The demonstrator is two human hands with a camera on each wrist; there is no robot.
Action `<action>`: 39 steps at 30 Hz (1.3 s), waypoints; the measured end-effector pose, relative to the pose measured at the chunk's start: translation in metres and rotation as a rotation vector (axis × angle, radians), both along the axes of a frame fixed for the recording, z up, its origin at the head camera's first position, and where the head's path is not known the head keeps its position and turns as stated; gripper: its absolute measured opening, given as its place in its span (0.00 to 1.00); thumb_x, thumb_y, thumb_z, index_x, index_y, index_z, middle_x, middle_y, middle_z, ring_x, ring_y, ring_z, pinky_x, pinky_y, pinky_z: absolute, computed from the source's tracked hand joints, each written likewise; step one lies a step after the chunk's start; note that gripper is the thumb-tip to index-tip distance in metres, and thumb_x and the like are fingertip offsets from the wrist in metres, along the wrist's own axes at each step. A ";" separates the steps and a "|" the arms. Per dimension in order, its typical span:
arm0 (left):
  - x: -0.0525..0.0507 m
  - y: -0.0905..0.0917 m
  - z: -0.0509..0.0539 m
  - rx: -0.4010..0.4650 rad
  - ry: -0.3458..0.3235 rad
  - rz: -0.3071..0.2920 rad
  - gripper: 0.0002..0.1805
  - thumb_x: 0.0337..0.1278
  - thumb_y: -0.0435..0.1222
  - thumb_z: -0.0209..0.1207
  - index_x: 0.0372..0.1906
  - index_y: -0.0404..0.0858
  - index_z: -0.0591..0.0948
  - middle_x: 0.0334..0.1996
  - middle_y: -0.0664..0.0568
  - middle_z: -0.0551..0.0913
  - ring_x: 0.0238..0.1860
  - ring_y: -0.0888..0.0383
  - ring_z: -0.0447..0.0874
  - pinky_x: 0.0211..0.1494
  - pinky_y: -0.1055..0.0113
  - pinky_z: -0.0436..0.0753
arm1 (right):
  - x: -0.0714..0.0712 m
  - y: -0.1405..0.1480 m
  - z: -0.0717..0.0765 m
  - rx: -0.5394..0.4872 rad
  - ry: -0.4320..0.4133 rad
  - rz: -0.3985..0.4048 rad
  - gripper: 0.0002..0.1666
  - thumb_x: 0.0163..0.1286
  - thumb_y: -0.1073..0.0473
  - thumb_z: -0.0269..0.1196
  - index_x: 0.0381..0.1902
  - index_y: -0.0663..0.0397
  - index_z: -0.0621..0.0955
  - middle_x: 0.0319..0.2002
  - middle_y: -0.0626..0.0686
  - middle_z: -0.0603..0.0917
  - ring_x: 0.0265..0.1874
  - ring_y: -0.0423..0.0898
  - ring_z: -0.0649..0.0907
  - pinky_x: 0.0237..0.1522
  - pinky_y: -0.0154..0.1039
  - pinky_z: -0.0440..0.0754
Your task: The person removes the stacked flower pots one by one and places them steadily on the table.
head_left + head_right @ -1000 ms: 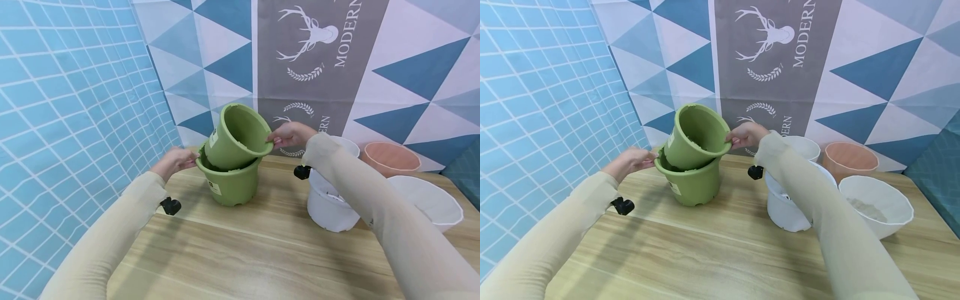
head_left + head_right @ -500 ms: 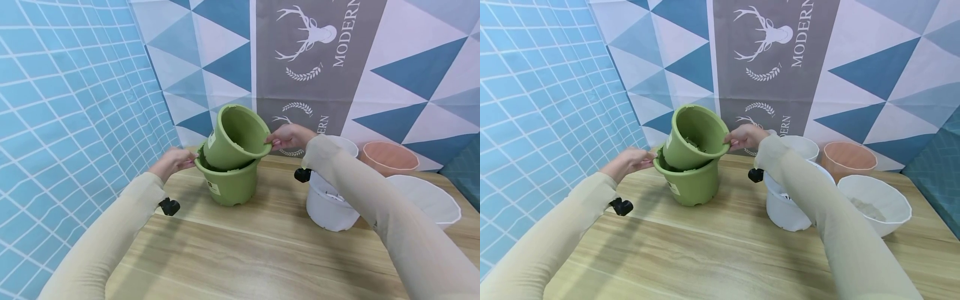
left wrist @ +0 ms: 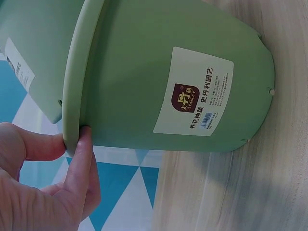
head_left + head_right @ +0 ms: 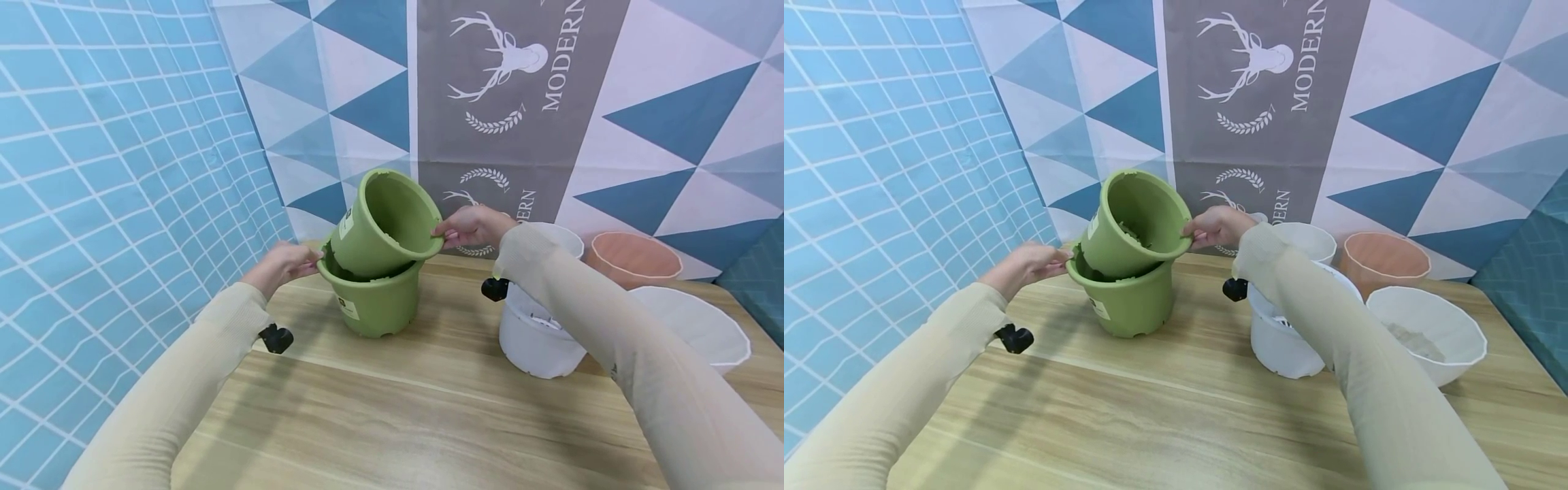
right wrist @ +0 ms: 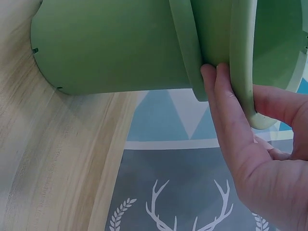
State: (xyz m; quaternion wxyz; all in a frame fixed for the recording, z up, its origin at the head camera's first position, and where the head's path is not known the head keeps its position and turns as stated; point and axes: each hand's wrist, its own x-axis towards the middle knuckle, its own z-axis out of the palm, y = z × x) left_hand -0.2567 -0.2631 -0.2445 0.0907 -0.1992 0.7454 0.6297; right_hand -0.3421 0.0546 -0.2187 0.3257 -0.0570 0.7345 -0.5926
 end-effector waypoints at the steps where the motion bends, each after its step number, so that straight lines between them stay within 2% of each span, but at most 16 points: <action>1: 0.000 0.000 0.000 -0.001 -0.001 -0.001 0.31 0.64 0.24 0.51 0.70 0.25 0.57 0.41 0.48 0.74 0.26 0.65 0.82 0.47 0.80 0.87 | 0.000 0.000 0.000 -0.001 0.000 0.000 0.05 0.70 0.71 0.54 0.43 0.68 0.72 0.31 0.55 0.82 0.28 0.43 0.85 0.40 0.30 0.90; 8: -0.001 0.000 -0.001 -0.015 0.006 -0.003 0.30 0.63 0.24 0.51 0.69 0.25 0.58 0.32 0.52 0.76 0.24 0.66 0.82 0.44 0.80 0.88 | 0.001 0.000 -0.001 -0.011 -0.008 -0.012 0.07 0.69 0.72 0.54 0.45 0.69 0.71 0.32 0.56 0.82 0.29 0.44 0.85 0.39 0.30 0.90; 15: 0.000 0.000 -0.001 -0.010 0.008 0.000 0.31 0.64 0.25 0.51 0.70 0.25 0.57 0.42 0.48 0.73 0.25 0.66 0.82 0.49 0.80 0.87 | 0.001 -0.001 0.001 0.010 0.007 -0.009 0.11 0.69 0.72 0.54 0.48 0.70 0.71 0.32 0.56 0.82 0.29 0.44 0.85 0.41 0.30 0.90; 22: 0.000 0.000 -0.001 -0.021 0.008 0.003 0.30 0.64 0.25 0.51 0.69 0.25 0.59 0.40 0.49 0.74 0.25 0.66 0.82 0.47 0.81 0.87 | 0.002 -0.002 0.002 0.004 0.005 -0.013 0.12 0.69 0.72 0.54 0.49 0.70 0.71 0.33 0.57 0.82 0.29 0.45 0.86 0.44 0.31 0.90; 26: -0.001 0.000 -0.002 -0.022 0.003 0.006 0.29 0.63 0.24 0.51 0.69 0.26 0.60 0.44 0.47 0.74 0.27 0.65 0.81 0.48 0.80 0.87 | 0.003 -0.001 0.002 0.007 0.010 -0.013 0.11 0.68 0.73 0.54 0.48 0.70 0.71 0.34 0.57 0.82 0.29 0.45 0.86 0.43 0.31 0.90; 29: -0.002 0.000 -0.003 -0.016 0.002 0.005 0.29 0.63 0.23 0.51 0.69 0.26 0.60 0.45 0.47 0.74 0.28 0.65 0.81 0.48 0.79 0.87 | 0.003 0.000 0.003 0.010 0.012 -0.009 0.18 0.68 0.73 0.54 0.55 0.73 0.69 0.33 0.58 0.82 0.29 0.45 0.86 0.43 0.32 0.91; 33: 0.000 0.001 -0.002 -0.003 0.005 0.007 0.30 0.63 0.24 0.51 0.69 0.26 0.59 0.40 0.49 0.75 0.27 0.65 0.82 0.47 0.79 0.88 | 0.004 0.001 0.005 0.000 0.002 -0.016 0.27 0.68 0.73 0.54 0.64 0.75 0.63 0.34 0.59 0.82 0.30 0.46 0.86 0.44 0.32 0.90; 39: 0.002 0.002 -0.001 -0.021 0.007 0.008 0.31 0.64 0.25 0.52 0.70 0.26 0.58 0.42 0.48 0.74 0.26 0.66 0.81 0.48 0.80 0.87 | 0.005 0.006 0.007 -0.001 0.014 -0.029 0.26 0.69 0.73 0.54 0.63 0.75 0.64 0.33 0.57 0.82 0.29 0.45 0.86 0.43 0.30 0.90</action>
